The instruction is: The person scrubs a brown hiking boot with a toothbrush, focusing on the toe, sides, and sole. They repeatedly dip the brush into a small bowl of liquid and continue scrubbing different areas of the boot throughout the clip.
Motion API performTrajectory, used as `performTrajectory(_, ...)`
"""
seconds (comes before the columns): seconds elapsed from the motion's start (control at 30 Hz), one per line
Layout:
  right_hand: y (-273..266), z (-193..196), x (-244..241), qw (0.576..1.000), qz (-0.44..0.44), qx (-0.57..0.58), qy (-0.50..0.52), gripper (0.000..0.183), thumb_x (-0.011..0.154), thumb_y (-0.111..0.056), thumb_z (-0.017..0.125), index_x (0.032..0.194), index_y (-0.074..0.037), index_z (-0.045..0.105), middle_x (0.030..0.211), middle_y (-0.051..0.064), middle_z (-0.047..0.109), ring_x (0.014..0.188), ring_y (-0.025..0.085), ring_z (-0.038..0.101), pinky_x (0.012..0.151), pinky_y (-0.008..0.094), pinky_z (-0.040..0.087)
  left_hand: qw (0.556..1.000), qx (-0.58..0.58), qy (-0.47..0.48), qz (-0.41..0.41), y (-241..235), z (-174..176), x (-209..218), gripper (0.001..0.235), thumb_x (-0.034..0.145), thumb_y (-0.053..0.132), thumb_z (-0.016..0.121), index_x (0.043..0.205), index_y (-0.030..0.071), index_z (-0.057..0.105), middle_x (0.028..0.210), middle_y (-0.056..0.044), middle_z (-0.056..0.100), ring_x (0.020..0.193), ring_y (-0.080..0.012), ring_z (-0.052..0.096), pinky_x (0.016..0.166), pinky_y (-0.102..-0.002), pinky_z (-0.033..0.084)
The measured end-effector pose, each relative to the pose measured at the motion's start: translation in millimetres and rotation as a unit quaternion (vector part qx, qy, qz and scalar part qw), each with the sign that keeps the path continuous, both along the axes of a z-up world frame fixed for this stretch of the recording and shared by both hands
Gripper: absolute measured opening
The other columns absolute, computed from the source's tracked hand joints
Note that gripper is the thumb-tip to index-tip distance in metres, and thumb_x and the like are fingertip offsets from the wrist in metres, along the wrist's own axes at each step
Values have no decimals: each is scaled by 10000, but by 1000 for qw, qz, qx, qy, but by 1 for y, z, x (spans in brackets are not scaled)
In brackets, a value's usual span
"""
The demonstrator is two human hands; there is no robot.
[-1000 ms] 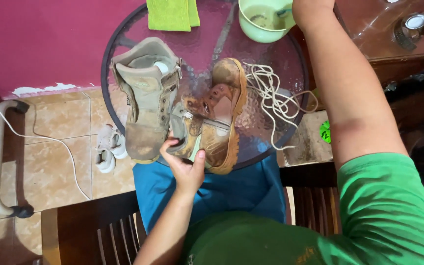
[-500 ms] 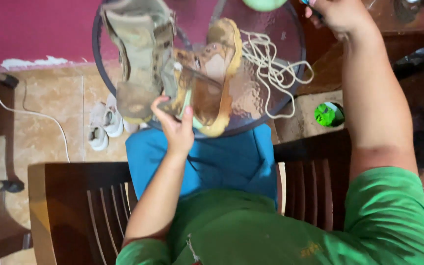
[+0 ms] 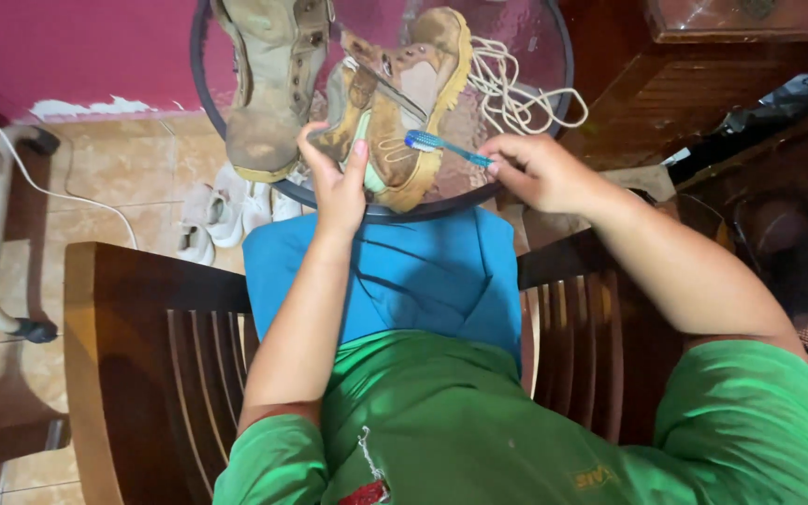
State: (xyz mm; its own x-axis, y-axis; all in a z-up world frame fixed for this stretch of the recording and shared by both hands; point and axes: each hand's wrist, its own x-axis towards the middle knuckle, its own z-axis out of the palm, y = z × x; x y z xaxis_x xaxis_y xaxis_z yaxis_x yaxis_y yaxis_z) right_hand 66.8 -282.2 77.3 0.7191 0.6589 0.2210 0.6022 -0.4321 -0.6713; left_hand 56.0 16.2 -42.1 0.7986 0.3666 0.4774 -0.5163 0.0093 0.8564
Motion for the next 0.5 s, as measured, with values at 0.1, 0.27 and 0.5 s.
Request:
performTrajectory(0.1, -2, -35, 17, 997, -10, 29, -71, 220, 1023, -70, 660, 1231, -49, 732, 886, 146, 713, 838, 335, 719, 765, 418, 555, 1000, -8, -5, -19, 1, 3, 1, 519, 1040, 296, 728, 1378, 168, 356, 1284, -127, 507, 1211, -215, 461, 1141, -439, 355)
performTrajectory(0.27, 1, -49, 25, 984, -42, 89, -148, 211, 1021, -28, 676, 1216, 23, 736, 1029, 239, 737, 976, 431, 716, 843, 489, 568, 999, -22, -3, -43, 3, 0, 0, 502, 1054, 296, 712, 1392, 177, 361, 1318, -125, 526, 1247, -218, 478, 1152, -452, 362)
performTrajectory(0.5, 11, -60, 26, 975, -50, 86, -197, 179, 1017, -47, 683, 1175, 7, 746, 1039, 213, 746, 975, 426, 723, 833, 488, 579, 998, -28, 2, -53, -2, 9, -7, 489, 1066, 281, 685, 1404, 161, 354, 1355, -185, 505, 1281, -284, 484, 1171, -500, 354)
